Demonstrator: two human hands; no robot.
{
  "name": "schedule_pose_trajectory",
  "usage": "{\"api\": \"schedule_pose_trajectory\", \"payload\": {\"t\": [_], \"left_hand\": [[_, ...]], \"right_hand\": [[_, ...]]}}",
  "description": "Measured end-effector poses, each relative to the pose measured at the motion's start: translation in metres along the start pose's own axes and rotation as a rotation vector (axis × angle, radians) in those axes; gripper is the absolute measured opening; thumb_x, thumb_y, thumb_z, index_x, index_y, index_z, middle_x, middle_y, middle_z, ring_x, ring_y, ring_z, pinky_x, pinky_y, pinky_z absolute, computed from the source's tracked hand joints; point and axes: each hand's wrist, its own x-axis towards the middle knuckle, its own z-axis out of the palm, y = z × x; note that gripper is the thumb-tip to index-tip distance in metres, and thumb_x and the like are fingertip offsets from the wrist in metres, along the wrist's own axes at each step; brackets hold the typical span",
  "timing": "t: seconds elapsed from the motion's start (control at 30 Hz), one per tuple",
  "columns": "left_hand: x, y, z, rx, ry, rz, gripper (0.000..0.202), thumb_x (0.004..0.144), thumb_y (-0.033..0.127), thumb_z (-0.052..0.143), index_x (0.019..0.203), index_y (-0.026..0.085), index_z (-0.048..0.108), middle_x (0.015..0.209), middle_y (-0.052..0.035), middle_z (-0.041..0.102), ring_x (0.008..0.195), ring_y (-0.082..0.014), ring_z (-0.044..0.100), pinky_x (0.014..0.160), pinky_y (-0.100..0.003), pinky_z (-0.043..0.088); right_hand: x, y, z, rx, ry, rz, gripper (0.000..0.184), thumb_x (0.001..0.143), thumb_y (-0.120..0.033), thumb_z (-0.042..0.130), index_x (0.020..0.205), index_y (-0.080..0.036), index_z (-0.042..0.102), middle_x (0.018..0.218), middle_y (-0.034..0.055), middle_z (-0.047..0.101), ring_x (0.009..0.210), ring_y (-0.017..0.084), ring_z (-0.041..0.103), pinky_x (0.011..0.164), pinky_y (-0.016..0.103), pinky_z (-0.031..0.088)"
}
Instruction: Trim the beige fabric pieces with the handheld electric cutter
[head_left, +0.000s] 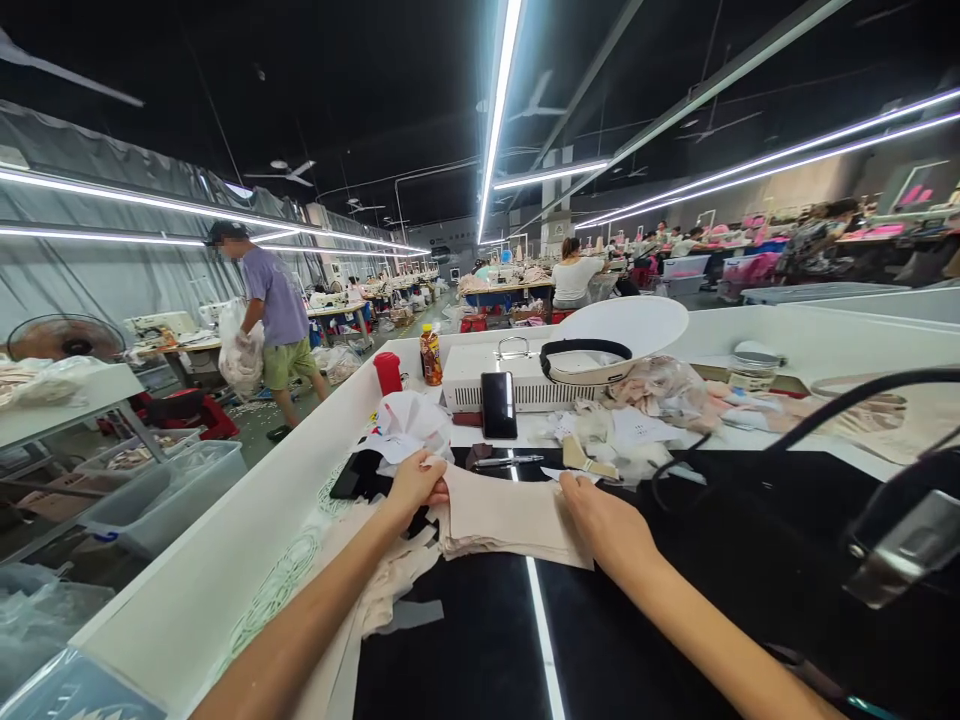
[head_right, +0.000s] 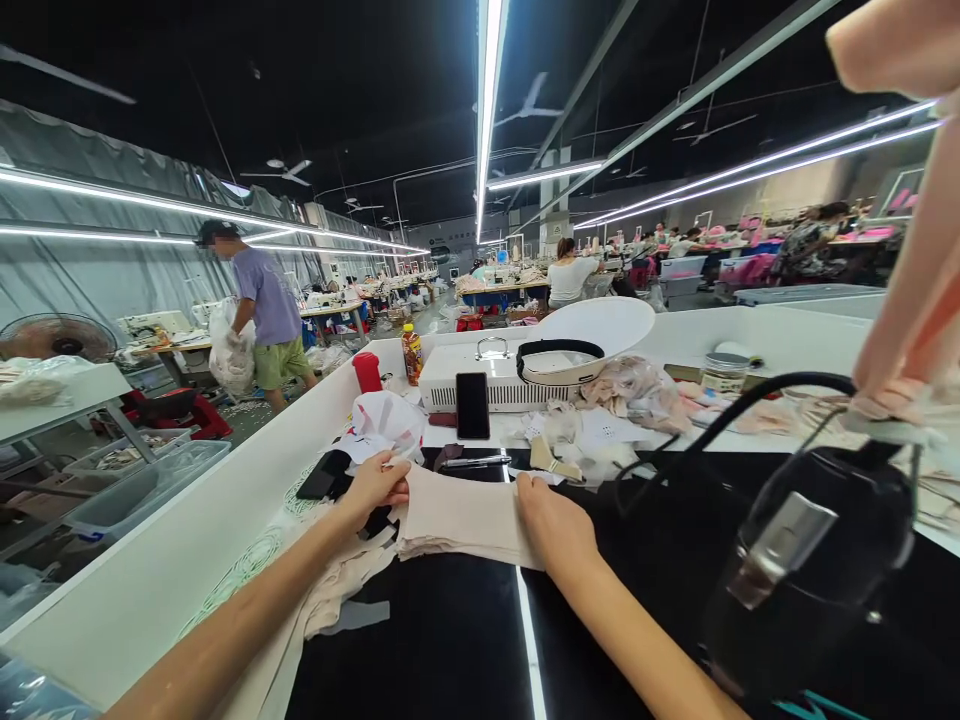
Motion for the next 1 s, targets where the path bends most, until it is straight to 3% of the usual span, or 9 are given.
{"api": "schedule_pose_trajectory", "payload": {"t": [0.1,0.2,0.27,0.33,0.47,0.57,0.73,0.9,1.0], "left_hand": [[-0.004,0.001,-0.001,0.185,0.029,0.005,0.034,0.105,0.038,0.068,0.131,0.017,0.063,0.123,-0.0090,0.067,0.100,-0.0220,0.071,0.085,-0.040,0.063],[-0.015,0.008,-0.004,0.377,0.090,0.122,0.036,0.104,0.038,0.069,0.133,0.017,0.062,0.128,-0.0099,0.066,0.105,-0.0236,0.070,0.089,-0.043,0.062],[-0.025,0.015,-0.007,0.508,0.135,0.228,0.038,0.104,0.038,0.069,0.135,0.018,0.061,0.135,-0.0108,0.063,0.114,-0.0265,0.067,0.096,-0.048,0.059],[-0.036,0.025,-0.012,0.631,0.153,0.310,0.038,0.104,0.038,0.069,0.135,0.019,0.062,0.135,-0.0106,0.063,0.118,-0.0277,0.065,0.101,-0.051,0.055],[-0.065,0.043,-0.041,0.835,0.141,0.352,0.025,0.105,0.038,0.064,0.120,0.018,0.067,0.117,-0.0069,0.068,0.107,-0.0239,0.066,0.099,-0.046,0.052],[-0.099,0.046,-0.076,0.955,0.162,0.294,0.019,0.105,0.031,0.054,0.102,0.021,0.070,0.102,-0.0042,0.070,0.094,-0.0230,0.065,0.087,-0.037,0.048],[-0.158,0.018,-0.121,1.039,0.234,0.118,0.017,0.093,0.035,0.057,0.089,0.023,0.068,0.093,-0.0055,0.073,0.084,-0.0261,0.066,0.070,-0.031,0.039],[-0.179,-0.018,-0.123,0.988,0.223,0.089,0.019,0.093,0.035,0.054,0.090,0.024,0.069,0.092,-0.0041,0.074,0.086,-0.0248,0.069,0.071,-0.030,0.041],[-0.178,-0.027,-0.122,0.955,0.248,0.117,0.023,0.095,0.036,0.050,0.092,0.025,0.070,0.096,-0.0044,0.075,0.089,-0.0249,0.069,0.075,-0.031,0.042]], "right_hand": [[-0.001,-0.001,-0.001,0.006,0.052,-0.009,0.021,0.097,-0.001,0.061,0.112,-0.012,0.069,0.103,0.0116,0.078,0.073,0.019,0.076,0.050,0.023,0.048],[-0.005,-0.004,-0.006,-0.007,0.111,-0.017,0.033,0.097,-0.001,0.055,0.125,-0.014,0.068,0.120,0.0183,0.076,0.089,0.025,0.077,0.051,0.025,0.046],[-0.008,-0.008,-0.012,-0.013,0.130,-0.048,0.042,0.098,-0.001,0.054,0.134,-0.017,0.065,0.131,0.0176,0.073,0.097,0.027,0.076,0.053,0.024,0.048],[-0.014,-0.012,-0.017,-0.008,0.126,-0.105,0.045,0.095,0.002,0.054,0.131,-0.020,0.069,0.129,0.0138,0.075,0.098,0.026,0.076,0.054,0.023,0.049],[-0.031,-0.020,-0.023,0.042,0.107,-0.240,0.042,0.089,0.008,0.055,0.114,-0.021,0.075,0.117,0.0088,0.078,0.093,0.025,0.077,0.060,0.025,0.058],[-0.049,-0.024,-0.020,0.104,0.123,-0.341,0.042,0.093,0.001,0.057,0.124,-0.023,0.072,0.127,0.0093,0.076,0.095,0.024,0.078,0.067,0.029,0.064],[-0.076,-0.033,-0.012,0.312,0.306,-0.538,0.035,0.099,-0.009,0.045,0.122,-0.022,0.069,0.126,0.0135,0.075,0.093,0.025,0.082,0.064,0.031,0.068],[-0.087,-0.046,-0.014,0.430,0.401,-0.575,0.039,0.103,-0.013,0.035,0.117,-0.023,0.070,0.120,0.0129,0.078,0.082,0.022,0.083,0.059,0.028,0.067],[-0.092,-0.051,-0.020,0.503,0.366,-0.584,0.037,0.102,-0.012,0.036,0.115,-0.023,0.070,0.119,0.0121,0.077,0.084,0.023,0.083,0.057,0.028,0.066]]}}
